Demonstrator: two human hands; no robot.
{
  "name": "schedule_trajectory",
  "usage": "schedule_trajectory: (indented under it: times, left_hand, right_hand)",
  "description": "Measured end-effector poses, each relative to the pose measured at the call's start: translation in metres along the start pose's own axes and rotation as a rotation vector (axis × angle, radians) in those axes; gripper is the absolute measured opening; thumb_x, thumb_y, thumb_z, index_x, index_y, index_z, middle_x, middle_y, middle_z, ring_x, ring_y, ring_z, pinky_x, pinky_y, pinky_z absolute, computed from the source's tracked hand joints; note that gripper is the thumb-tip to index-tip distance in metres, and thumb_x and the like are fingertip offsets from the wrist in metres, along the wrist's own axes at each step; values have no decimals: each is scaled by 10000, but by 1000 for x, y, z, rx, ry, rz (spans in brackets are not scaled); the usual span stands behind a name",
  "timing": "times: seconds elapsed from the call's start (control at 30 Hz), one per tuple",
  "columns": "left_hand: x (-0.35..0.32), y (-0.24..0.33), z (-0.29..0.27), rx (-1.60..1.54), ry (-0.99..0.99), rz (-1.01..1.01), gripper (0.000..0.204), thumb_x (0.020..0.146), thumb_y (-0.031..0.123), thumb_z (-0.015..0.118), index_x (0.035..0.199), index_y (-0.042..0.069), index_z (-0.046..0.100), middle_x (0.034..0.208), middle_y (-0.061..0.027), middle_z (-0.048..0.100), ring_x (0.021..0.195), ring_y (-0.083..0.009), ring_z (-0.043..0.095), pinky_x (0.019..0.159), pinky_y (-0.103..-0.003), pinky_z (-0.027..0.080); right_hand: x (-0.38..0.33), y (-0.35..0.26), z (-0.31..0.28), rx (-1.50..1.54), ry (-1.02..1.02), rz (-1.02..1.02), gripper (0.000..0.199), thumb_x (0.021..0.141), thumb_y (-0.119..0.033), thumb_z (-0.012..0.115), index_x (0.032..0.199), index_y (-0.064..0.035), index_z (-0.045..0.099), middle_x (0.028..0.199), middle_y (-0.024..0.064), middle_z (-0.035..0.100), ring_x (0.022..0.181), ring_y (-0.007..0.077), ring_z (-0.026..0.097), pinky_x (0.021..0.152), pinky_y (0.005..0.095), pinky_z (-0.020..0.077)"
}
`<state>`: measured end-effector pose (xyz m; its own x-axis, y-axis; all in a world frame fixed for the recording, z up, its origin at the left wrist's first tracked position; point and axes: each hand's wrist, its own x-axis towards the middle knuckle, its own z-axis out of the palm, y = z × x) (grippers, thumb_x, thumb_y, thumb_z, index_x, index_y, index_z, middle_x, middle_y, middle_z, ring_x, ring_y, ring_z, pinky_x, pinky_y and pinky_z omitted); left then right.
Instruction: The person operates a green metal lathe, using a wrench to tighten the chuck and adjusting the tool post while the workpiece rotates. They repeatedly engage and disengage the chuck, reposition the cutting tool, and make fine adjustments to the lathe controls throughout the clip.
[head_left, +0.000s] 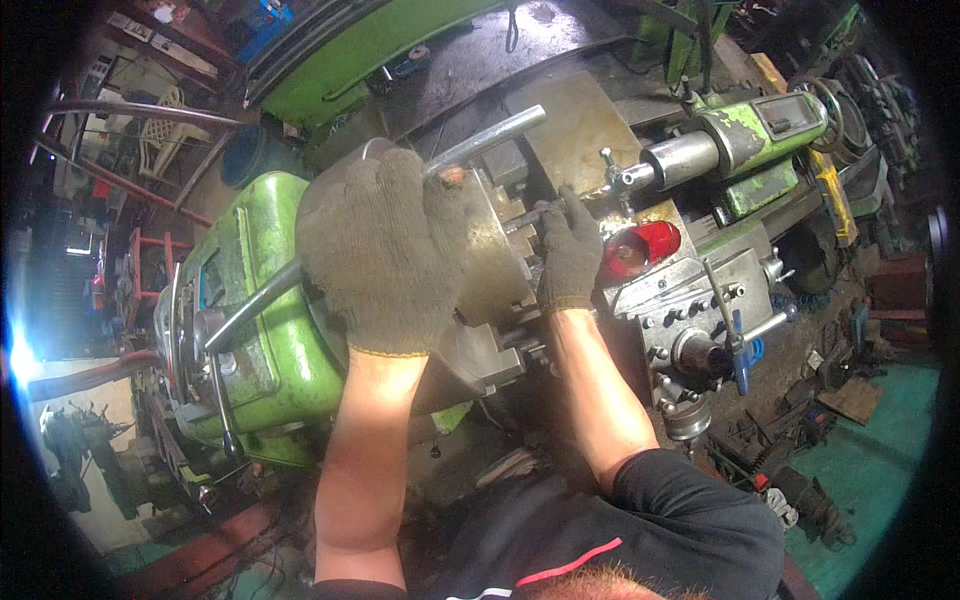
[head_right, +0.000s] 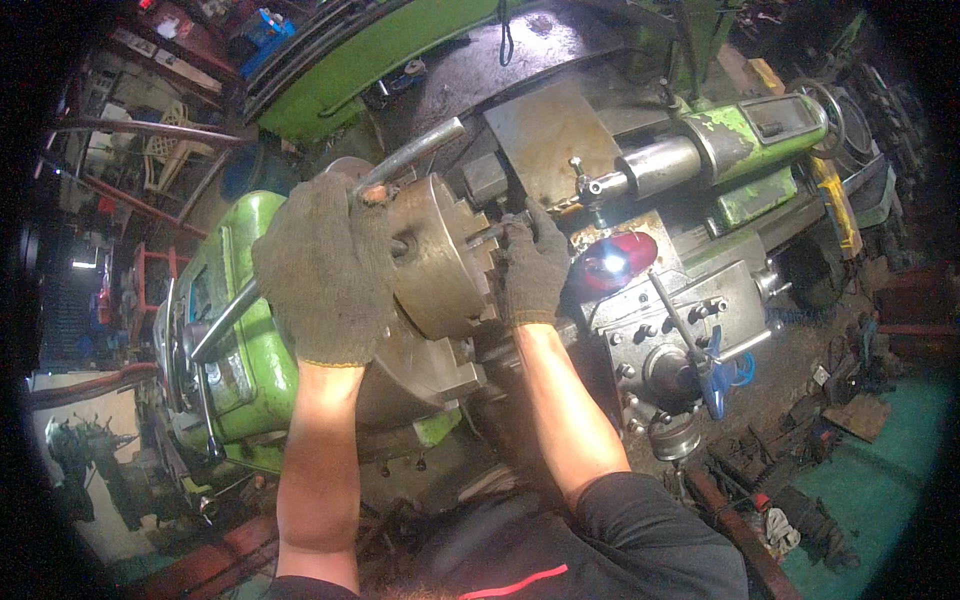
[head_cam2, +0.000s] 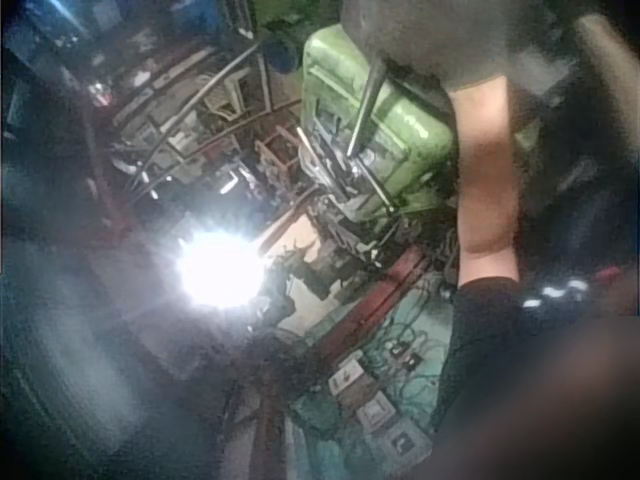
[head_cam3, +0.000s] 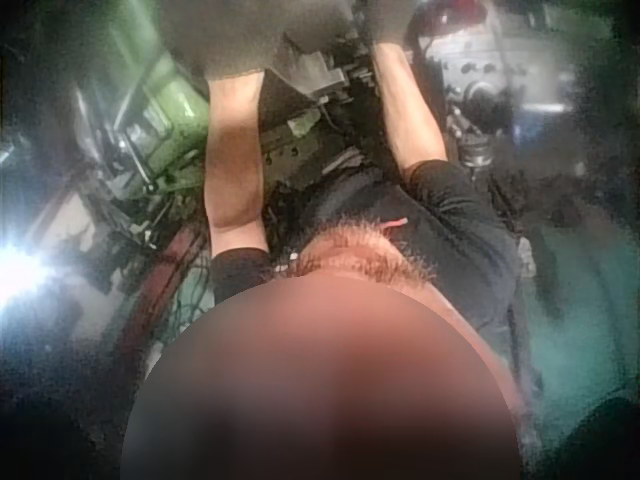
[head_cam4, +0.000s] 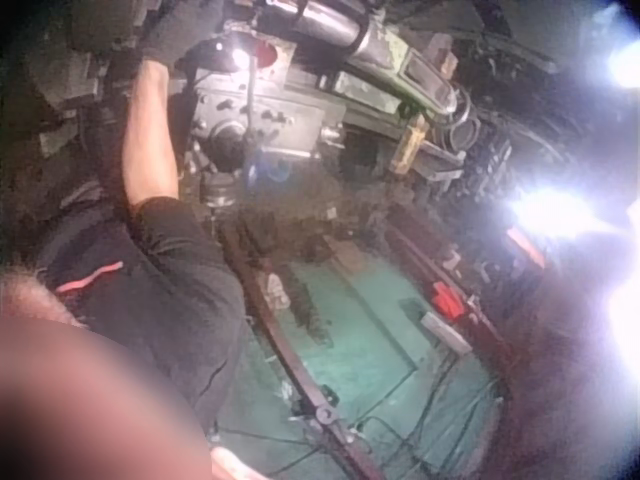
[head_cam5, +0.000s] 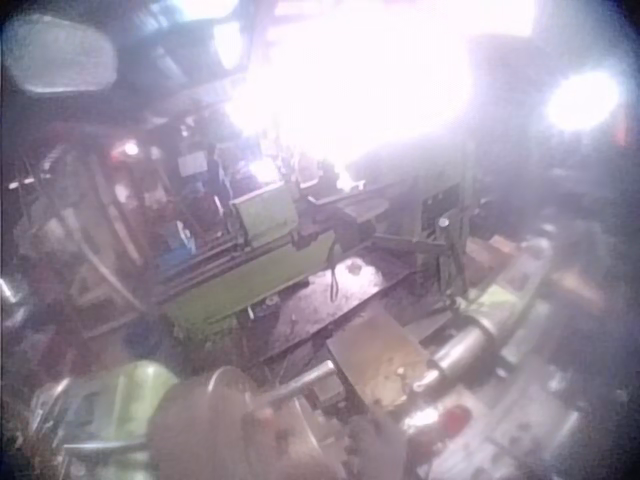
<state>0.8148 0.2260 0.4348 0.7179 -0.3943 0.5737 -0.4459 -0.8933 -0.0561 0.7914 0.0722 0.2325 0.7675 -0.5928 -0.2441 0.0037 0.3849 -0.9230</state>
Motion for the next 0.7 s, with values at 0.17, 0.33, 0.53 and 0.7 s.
schedule_trajectory:
  times: [0.17, 0.33, 0.53, 0.7]
  left_hand:
    - [4, -1, 6, 22, 80, 14, 340, 1043, 411, 690, 915, 100, 648, 862, -135, 647, 808, -381, 682, 741, -541, 516]
    - [3, -1, 8, 34, 125, 35, 341, 1039, 407, 690, 895, 102, 641, 858, -135, 648, 796, -373, 681, 743, -534, 525]
    - [2, 0, 3, 79, 18, 4, 193, 1063, 322, 685, 1129, 145, 727, 959, -115, 694, 888, -371, 715, 771, -531, 513]
    - [4, 0, 7, 95, 94, 20, 262, 1034, 384, 703, 973, 131, 673, 896, -115, 661, 844, -367, 695, 768, -534, 520]
  right_hand:
    - [-1, -3, 0, -96, -2, 5, 433, 1116, -138, 649, 1522, 5, 695, 1041, 39, 750, 754, 86, 609, 666, 281, 531]
    - [-4, -4, -1, -33, -7, 47, 418, 1091, -139, 659, 1471, 19, 732, 1050, 56, 771, 761, 102, 635, 673, 283, 540]
    - [-1, 10, -8, -99, -61, 7, 374, 1065, -148, 674, 1364, 46, 791, 1035, 80, 803, 809, 121, 677, 729, 308, 565]
    - [-2, 8, -8, -175, -63, -65, 387, 1053, -159, 673, 1351, 57, 794, 1039, 96, 820, 846, 137, 699, 776, 325, 570]
